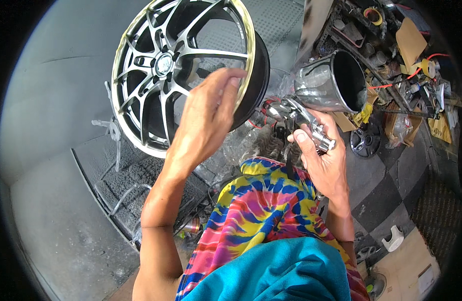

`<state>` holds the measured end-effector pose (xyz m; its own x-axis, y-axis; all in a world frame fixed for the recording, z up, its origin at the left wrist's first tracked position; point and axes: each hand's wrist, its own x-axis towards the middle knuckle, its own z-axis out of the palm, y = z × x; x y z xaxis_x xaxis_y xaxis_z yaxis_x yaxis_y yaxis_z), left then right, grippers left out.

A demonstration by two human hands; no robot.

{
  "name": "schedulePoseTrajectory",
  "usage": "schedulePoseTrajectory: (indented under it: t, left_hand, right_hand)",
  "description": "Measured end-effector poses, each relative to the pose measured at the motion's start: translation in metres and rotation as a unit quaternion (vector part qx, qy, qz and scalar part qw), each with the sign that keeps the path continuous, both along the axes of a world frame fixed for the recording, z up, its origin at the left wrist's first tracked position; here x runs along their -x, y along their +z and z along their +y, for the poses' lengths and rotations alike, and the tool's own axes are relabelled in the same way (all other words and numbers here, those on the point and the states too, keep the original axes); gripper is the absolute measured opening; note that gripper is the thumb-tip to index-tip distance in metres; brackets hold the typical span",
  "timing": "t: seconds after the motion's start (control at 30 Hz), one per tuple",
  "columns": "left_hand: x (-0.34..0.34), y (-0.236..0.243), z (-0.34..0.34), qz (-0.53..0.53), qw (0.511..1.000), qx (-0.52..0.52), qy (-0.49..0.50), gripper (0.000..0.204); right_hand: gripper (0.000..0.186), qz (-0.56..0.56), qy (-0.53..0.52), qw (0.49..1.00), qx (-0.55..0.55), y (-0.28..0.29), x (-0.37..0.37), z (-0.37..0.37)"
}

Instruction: The person prepares a car rim for painting by holding a piece of cardboard against it while using a spray gun to apply paint to the inner edge.

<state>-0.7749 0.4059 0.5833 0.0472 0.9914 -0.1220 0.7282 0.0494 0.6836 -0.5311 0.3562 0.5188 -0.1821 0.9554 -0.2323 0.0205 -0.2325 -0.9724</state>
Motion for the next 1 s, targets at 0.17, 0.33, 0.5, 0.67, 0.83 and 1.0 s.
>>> schedulePoseTrajectory:
  t: [0.17,0.33,0.5,0.67,0.83,1.0]
  left_hand:
    - [0.024,-0.008,-0.006,-0.022,0.995,0.094,0.034,0.048]
    - [0.021,-0.006,-0.009,-0.078,0.991,0.104,0.033,0.047]
    - [0.017,-0.001,-0.007,-0.043,0.994,0.103,0.016,0.048]
    - [0.016,-0.006,-0.006,-0.042,0.995,0.093,0.015,0.046]
    - [0.016,-0.007,-0.004,-0.055,0.993,0.104,0.019,0.045]
    - [0.015,-0.003,-0.002,-0.062,0.991,0.118,0.018,0.046]
  right_hand:
    - [0.037,0.017,-0.010,1.000,0.007,-0.001,0.001,0.001]
    - [0.039,0.016,0.000,1.000,-0.010,0.000,0.005,0.002]
    - [0.038,0.029,-0.003,0.999,-0.023,-0.005,0.007,0.000]
    - [0.038,0.037,0.001,0.998,-0.042,-0.006,0.008,-0.002]
    - [0.038,0.048,-0.007,0.998,-0.042,-0.004,0.010,-0.002]
    - [0.040,0.031,0.035,0.998,-0.046,-0.002,0.005,-0.002]
